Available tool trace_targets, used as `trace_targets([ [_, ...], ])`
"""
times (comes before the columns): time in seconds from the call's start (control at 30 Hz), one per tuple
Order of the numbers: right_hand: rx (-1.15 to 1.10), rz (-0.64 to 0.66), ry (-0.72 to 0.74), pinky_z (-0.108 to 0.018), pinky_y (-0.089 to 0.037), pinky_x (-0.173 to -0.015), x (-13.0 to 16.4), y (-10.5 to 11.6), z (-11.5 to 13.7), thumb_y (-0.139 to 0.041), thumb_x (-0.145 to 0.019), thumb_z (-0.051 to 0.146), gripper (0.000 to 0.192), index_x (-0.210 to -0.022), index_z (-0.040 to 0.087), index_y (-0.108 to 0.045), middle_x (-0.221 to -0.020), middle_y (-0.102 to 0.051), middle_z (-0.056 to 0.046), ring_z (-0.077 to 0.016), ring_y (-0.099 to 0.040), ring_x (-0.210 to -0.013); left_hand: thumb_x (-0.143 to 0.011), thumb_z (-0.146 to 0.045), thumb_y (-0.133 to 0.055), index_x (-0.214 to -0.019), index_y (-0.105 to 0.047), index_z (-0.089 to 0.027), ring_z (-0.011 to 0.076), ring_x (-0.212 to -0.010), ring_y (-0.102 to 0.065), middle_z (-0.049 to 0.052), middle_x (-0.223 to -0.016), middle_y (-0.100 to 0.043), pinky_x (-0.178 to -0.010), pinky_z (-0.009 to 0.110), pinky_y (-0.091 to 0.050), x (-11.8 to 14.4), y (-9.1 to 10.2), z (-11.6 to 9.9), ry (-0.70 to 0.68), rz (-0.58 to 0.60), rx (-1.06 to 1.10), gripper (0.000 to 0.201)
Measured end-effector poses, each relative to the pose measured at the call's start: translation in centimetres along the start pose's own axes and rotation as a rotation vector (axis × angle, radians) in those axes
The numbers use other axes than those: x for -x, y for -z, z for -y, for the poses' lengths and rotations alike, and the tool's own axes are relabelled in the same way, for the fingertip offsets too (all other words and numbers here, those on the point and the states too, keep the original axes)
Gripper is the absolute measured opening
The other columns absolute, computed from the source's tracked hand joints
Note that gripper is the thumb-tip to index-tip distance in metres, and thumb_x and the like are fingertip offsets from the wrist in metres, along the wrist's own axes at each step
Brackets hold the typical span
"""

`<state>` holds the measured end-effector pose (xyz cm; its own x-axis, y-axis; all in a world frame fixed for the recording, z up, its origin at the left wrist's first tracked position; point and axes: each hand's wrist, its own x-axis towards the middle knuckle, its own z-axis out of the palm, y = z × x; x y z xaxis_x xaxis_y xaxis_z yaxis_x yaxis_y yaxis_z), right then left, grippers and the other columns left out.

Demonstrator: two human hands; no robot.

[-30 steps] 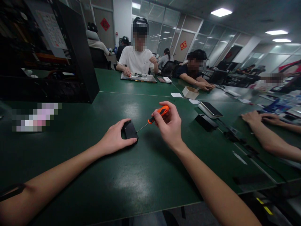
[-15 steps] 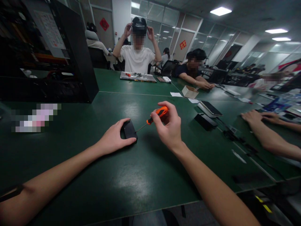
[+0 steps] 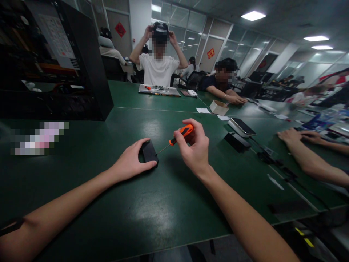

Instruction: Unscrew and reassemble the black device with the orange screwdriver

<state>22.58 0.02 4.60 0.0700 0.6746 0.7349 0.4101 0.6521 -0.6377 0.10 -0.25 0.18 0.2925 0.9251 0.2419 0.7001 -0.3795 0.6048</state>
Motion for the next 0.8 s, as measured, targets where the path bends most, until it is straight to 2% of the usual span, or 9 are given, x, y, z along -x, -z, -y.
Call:
trace_targets([
  [0.33, 0.009, -0.034, -0.037, -0.031, -0.059, -0.068, -0.3, -0.1, -1.0, -0.073, -0.086, 0.034, 0.035, -0.115, 0.023, -0.058, -0.083, -0.067, 0.002, -0.0163, -0.070, -0.074, -0.076, -0.062, -0.072, -0.147, -0.043, -0.019, 0.0365, -0.129, -0.055, 0.015, -0.143, -0.057, -0.110, 0.052, -0.043, 0.0, -0.2, 0.2, -0.014, -0.008, -0.018, 0.088],
  [0.57, 0.067, 0.020, 0.088, -0.029, -0.058, -0.063, 0.1, 0.3, -0.9, -0.072, -0.086, 0.034, 0.039, -0.119, 0.025, -0.056, -0.087, -0.068, 0.002, -0.0150, -0.068, -0.071, -0.077, -0.059, -0.072, -0.146, -0.044, -0.019, 0.0364, -0.130, -0.055, 0.016, -0.144, -0.056, -0.111, 0.052, -0.042, 0.0, -0.1, 0.0, -0.017, -0.010, -0.023, 0.085],
  [0.7, 0.077, 0.143, 0.118, -0.028, -0.055, -0.063, -0.9, 0.5, 0.5, -0.070, -0.088, 0.031, 0.033, -0.117, 0.024, -0.057, -0.091, -0.068, 0.000, -0.0141, -0.066, -0.071, -0.077, -0.059, -0.071, -0.146, -0.043, -0.018, 0.0369, -0.129, -0.055, 0.016, -0.143, -0.056, -0.110, 0.052, -0.043, 0.0, -0.1, 0.1, -0.009, -0.015, -0.038, 0.085],
  [0.8, 0.045, 0.395, 0.099, -0.026, -0.052, -0.063, -3.2, 0.4, 2.7, -0.063, -0.089, 0.024, 0.019, -0.107, 0.021, -0.057, -0.090, -0.068, -0.001, -0.0126, -0.064, -0.070, -0.077, -0.059, -0.071, -0.146, -0.043, -0.019, 0.0375, -0.129, -0.056, 0.015, -0.142, -0.057, -0.109, 0.053, -0.043, -0.1, -0.3, 0.2, -0.006, -0.024, -0.057, 0.084],
])
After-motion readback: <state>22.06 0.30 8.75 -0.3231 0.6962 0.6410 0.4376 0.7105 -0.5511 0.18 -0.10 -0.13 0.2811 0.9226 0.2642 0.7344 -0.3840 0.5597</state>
